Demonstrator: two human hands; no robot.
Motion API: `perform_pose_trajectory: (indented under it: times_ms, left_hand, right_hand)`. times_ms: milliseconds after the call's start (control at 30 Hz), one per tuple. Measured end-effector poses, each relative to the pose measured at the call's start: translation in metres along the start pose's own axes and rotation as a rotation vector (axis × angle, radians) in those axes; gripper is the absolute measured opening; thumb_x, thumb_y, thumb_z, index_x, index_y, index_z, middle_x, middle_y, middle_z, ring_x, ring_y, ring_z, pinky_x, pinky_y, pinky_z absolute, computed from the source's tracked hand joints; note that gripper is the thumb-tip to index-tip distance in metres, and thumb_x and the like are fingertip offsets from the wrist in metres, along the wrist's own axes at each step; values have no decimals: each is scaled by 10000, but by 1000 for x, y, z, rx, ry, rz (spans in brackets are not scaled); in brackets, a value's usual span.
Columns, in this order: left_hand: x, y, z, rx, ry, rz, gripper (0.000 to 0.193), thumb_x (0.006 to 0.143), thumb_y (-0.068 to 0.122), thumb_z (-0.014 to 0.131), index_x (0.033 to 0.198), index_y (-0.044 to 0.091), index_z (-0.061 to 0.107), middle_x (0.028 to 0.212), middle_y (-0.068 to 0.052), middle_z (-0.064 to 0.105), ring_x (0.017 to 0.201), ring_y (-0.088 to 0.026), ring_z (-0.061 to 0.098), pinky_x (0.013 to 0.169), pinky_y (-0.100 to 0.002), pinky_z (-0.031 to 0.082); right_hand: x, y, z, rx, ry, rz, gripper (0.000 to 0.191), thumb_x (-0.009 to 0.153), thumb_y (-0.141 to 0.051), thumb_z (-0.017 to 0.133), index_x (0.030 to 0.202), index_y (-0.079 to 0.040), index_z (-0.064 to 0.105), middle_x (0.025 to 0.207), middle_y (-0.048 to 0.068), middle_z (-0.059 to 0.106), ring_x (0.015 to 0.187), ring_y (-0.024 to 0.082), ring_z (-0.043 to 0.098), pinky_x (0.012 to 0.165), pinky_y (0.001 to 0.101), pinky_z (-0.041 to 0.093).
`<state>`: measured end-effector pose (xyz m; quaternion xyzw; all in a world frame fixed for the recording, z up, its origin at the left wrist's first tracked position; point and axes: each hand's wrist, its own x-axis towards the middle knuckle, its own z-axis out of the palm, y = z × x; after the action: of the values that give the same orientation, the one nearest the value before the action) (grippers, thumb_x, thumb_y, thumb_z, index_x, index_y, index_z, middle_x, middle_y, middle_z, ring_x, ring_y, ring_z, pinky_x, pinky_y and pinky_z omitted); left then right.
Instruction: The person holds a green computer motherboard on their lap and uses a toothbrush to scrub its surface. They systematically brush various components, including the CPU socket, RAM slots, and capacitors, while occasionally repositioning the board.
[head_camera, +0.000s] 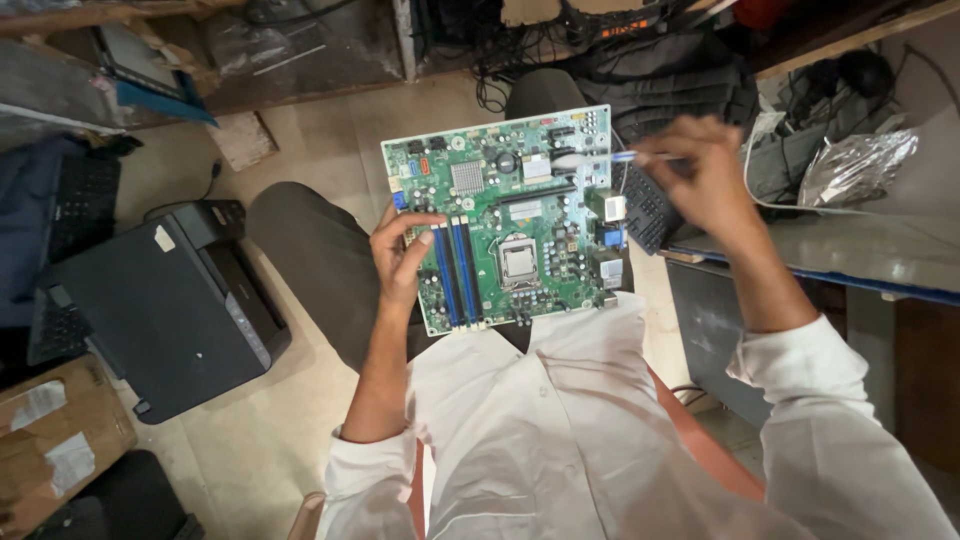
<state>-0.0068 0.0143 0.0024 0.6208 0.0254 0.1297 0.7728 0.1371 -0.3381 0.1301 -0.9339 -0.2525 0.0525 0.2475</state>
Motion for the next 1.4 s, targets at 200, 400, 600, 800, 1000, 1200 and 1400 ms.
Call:
perform_pose_trajectory:
  times_ms: [200,400,600,800,1000,1200,1400]
  left_hand:
    - [1,-2,1,22,-15,21,253,837,115,644,1008,-43,744,1144,-166,684,1119,-266,632,1037,-355,451]
    - [-1,0,0,17,-4,-11,252,843,122,652,1009,-41,747,1131,-168,689,1109,-266,645,1032,-354,457]
    - [0,-4,2,0,-16,13,249,840,123,655,1001,-46,743,1156,-169,670,1130,-269,636,1046,-355,454]
    - [-1,-4,0,-31,-6,21,238,847,121,660,999,-42,741,1183,-168,660,1145,-266,623,1060,-360,446]
    - [-2,-6,0,-3,-10,20,235,854,115,656,1002,-45,744,1142,-163,681,1122,-266,629,1049,-361,445]
    - [-1,-5,1,-20,-8,9,227,851,118,653,992,-38,741,1136,-155,664,1092,-256,634,1023,-350,458]
    - [-2,-4,3,-33,-3,1,236,846,127,662,989,-41,745,1138,-160,664,1098,-253,632,1023,-346,460]
  right_hand:
    - [4,-4,-5,-4,41,20,107,988,-180,763,1076,-133,801,1010,16,691,1026,216,577,1049,404,293]
    - [8,-6,10,3,10,-20,130,960,-189,769,1071,-128,803,974,37,674,982,232,562,1003,395,326]
    - [-1,9,-22,-114,164,61,89,1009,-184,770,1042,-104,792,1008,43,689,1010,234,570,1000,395,318]
    - [11,-6,9,21,112,-5,119,984,-182,770,1079,-117,798,1011,28,691,995,220,555,996,392,318]
    - [10,-4,1,-27,115,51,140,987,-180,756,1106,-115,794,996,44,670,986,238,551,969,372,341]
    - [5,-14,11,40,76,40,140,982,-180,748,1098,-111,785,959,38,650,957,240,546,941,371,338]
    - [5,-34,8,-36,-21,-94,142,941,-192,762,1055,-113,791,928,44,639,950,246,540,948,387,312]
